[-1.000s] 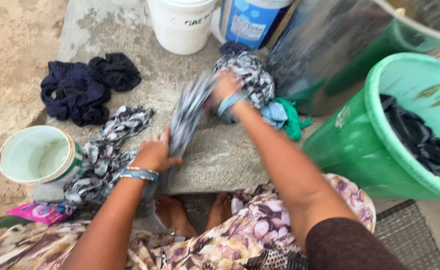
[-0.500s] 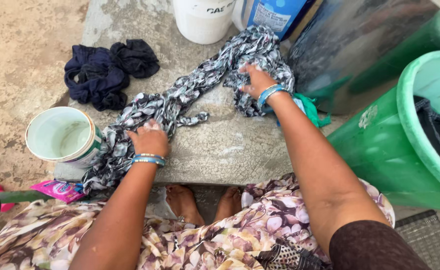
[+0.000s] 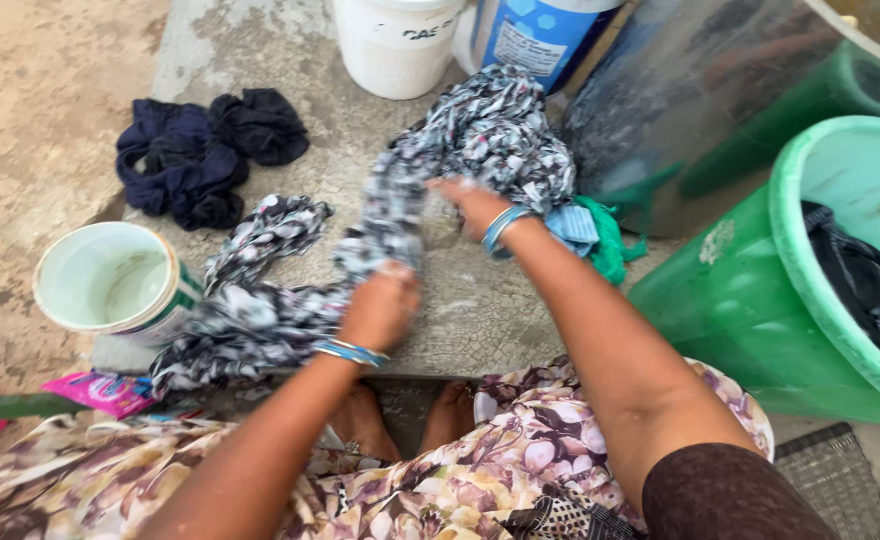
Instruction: The person washes clothes by hand on a stone surface, applying soap and scrubbing them with a green brush.
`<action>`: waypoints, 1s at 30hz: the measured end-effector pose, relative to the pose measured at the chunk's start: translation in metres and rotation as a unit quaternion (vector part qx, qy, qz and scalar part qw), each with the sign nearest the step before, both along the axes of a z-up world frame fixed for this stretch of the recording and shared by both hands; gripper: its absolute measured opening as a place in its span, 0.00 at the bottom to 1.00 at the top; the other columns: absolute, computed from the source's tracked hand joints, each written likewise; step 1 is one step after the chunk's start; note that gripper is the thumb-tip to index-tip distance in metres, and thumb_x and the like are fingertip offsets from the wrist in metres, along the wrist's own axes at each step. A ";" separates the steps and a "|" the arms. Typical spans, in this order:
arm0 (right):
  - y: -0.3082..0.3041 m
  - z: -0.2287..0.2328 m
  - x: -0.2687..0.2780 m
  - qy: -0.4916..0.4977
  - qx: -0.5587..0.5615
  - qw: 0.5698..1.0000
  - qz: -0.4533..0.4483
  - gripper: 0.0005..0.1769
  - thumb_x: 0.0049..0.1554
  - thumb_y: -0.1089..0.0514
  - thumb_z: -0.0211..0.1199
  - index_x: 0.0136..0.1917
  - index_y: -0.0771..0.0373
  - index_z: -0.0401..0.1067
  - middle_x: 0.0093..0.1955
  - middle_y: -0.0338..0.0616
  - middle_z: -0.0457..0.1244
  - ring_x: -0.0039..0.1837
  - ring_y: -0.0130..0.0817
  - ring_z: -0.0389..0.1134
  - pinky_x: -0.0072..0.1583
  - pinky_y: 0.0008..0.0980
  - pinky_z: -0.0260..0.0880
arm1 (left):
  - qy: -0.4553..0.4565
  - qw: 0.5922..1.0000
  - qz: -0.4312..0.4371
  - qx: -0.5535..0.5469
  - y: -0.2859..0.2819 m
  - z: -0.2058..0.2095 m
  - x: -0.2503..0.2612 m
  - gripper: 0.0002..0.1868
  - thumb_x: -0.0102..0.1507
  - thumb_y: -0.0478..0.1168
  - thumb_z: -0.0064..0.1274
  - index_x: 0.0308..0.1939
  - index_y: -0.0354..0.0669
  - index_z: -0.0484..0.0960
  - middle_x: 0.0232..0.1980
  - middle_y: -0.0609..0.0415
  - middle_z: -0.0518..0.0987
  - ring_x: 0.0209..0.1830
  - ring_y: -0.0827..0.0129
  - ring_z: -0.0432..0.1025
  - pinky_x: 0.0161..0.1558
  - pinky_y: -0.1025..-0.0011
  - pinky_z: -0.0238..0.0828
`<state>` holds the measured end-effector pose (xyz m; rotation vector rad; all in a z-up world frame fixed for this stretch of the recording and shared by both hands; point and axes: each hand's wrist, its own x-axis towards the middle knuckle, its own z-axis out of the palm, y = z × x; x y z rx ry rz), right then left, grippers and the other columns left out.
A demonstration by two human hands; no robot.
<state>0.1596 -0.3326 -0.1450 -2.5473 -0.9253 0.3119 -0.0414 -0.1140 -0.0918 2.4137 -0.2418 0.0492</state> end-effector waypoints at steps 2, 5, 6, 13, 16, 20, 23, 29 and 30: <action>0.038 -0.002 -0.031 0.027 -0.061 0.994 0.085 0.57 0.40 0.77 0.55 0.79 0.39 0.55 0.81 0.69 0.34 0.64 0.64 0.65 0.63 0.48 0.68 | -0.001 1.000 -0.014 -0.018 -0.018 0.009 -0.013 0.11 0.65 0.41 0.50 0.41 0.35 0.80 0.46 0.34 0.79 0.44 0.39 0.75 0.47 0.48 0.71; 0.058 -0.025 -0.051 0.051 -0.178 0.978 0.098 0.36 0.55 0.67 0.54 0.72 0.39 0.64 0.83 0.59 0.37 0.63 0.60 0.68 0.64 0.48 0.68 | 0.008 0.994 -0.099 -0.051 -0.018 0.020 -0.019 0.11 0.66 0.42 0.50 0.41 0.37 0.80 0.46 0.38 0.80 0.46 0.42 0.76 0.48 0.50 0.72; 0.058 -0.035 -0.050 0.032 -0.227 0.968 0.106 0.22 0.60 0.60 0.56 0.67 0.45 0.71 0.82 0.55 0.46 0.65 0.57 0.67 0.64 0.51 0.68 | 0.026 0.994 -0.100 -0.042 -0.013 0.022 -0.014 0.11 0.65 0.43 0.51 0.43 0.39 0.82 0.46 0.40 0.81 0.47 0.43 0.76 0.50 0.51 0.73; -0.064 0.076 0.048 0.346 0.335 0.801 -0.355 0.12 0.65 0.61 0.53 0.58 0.69 0.70 0.48 0.61 0.72 0.44 0.52 0.77 0.44 0.47 0.78 | 0.159 0.953 0.120 0.227 0.091 0.044 0.022 0.36 0.59 0.57 0.62 0.64 0.40 0.72 0.57 0.34 0.77 0.55 0.39 0.72 0.53 0.44 0.68; -0.090 0.108 0.062 0.162 0.739 0.568 -0.324 0.23 0.58 0.72 0.52 0.65 0.59 0.56 0.56 0.63 0.67 0.53 0.60 0.77 0.53 0.62 0.79 | 0.355 0.887 0.083 0.283 0.118 0.040 0.031 0.41 0.57 0.62 0.64 0.66 0.44 0.70 0.65 0.40 0.74 0.66 0.46 0.69 0.63 0.46 0.63; -0.096 0.101 0.061 0.187 0.732 0.580 -0.304 0.39 0.58 0.74 0.56 0.71 0.44 0.43 0.61 0.59 0.60 0.53 0.60 0.74 0.54 0.58 0.82 | 0.362 0.879 0.042 0.308 0.112 -0.001 0.030 0.31 0.59 0.55 0.61 0.64 0.49 0.78 0.67 0.43 0.76 0.67 0.48 0.72 0.65 0.46 0.66; -0.104 0.066 0.079 0.168 0.610 0.737 -0.239 0.26 0.54 0.77 0.58 0.65 0.64 0.62 0.56 0.52 0.65 0.52 0.52 0.76 0.51 0.51 0.81 | 0.203 0.904 0.115 0.358 0.107 -0.027 0.028 0.25 0.65 0.46 0.50 0.66 0.45 0.74 0.66 0.37 0.74 0.63 0.41 0.71 0.57 0.37 0.66; -0.214 -0.032 0.095 0.098 0.291 0.828 -0.470 0.10 0.59 0.68 0.52 0.42 0.72 0.74 0.31 0.53 0.69 0.33 0.44 0.74 0.35 0.44 0.74 | 0.086 0.945 0.102 0.299 0.086 -0.020 0.015 0.42 0.57 0.56 0.59 0.72 0.41 0.68 0.65 0.34 0.71 0.62 0.40 0.67 0.53 0.42 0.66; -0.218 -0.046 0.086 0.076 0.126 0.870 -0.471 0.09 0.56 0.63 0.58 0.46 0.70 0.76 0.40 0.56 0.69 0.42 0.48 0.73 0.43 0.45 0.74 | 0.093 0.941 0.108 0.307 0.082 -0.019 0.014 0.43 0.58 0.57 0.59 0.74 0.45 0.67 0.66 0.35 0.70 0.62 0.40 0.67 0.55 0.44 0.66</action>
